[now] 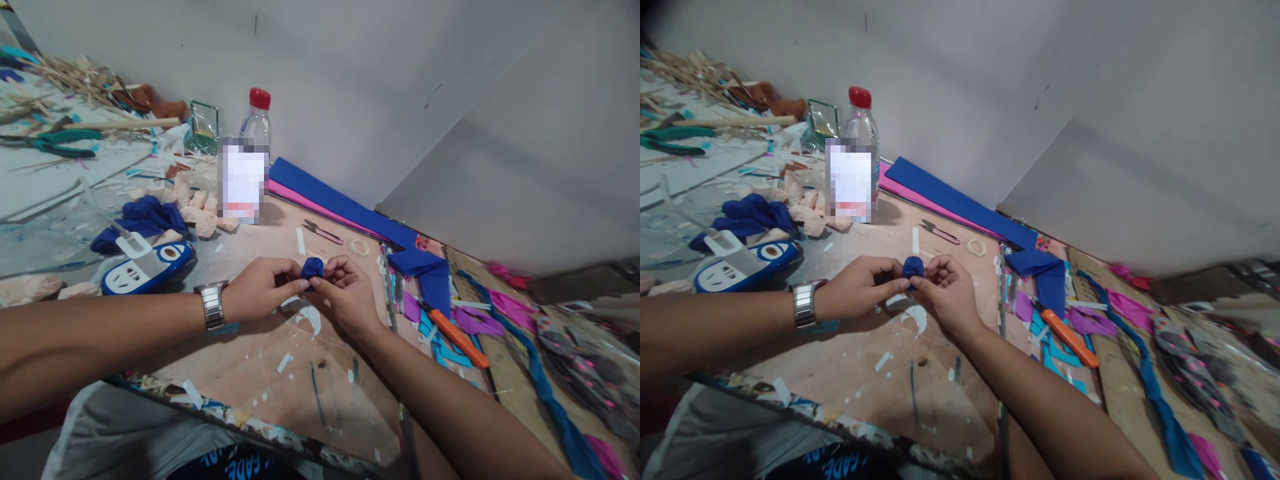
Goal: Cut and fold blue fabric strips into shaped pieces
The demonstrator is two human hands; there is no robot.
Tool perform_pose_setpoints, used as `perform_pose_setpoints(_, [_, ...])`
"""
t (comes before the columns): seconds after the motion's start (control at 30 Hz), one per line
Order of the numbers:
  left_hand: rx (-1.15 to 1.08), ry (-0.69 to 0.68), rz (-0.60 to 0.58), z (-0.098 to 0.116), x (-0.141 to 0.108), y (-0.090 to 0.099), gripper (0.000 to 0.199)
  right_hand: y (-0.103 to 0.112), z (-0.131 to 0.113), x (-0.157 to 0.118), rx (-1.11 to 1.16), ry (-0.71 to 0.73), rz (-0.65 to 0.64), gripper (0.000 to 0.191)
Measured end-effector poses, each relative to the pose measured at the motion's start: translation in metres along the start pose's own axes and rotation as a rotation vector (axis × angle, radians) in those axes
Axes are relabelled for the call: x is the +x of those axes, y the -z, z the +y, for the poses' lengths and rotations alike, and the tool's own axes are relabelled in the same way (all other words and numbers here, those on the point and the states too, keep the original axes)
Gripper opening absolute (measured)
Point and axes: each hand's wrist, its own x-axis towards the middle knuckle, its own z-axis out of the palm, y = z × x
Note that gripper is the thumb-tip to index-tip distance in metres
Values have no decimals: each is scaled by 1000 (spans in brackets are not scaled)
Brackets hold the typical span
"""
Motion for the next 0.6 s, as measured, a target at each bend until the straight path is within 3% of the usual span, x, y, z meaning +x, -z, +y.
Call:
perform_pose_setpoints(0.2, [0, 19, 12, 2, 0, 0, 25, -1, 0, 0, 36, -95, -65, 49])
perform_pose_setpoints(0.3, [24, 26, 23, 1, 1, -1, 23, -2, 0, -2, -4, -154, -145, 38])
perform_pose_setpoints(0.6, [147, -5, -46, 2, 0, 2, 28, -3, -2, -4, 16, -168, -123, 34])
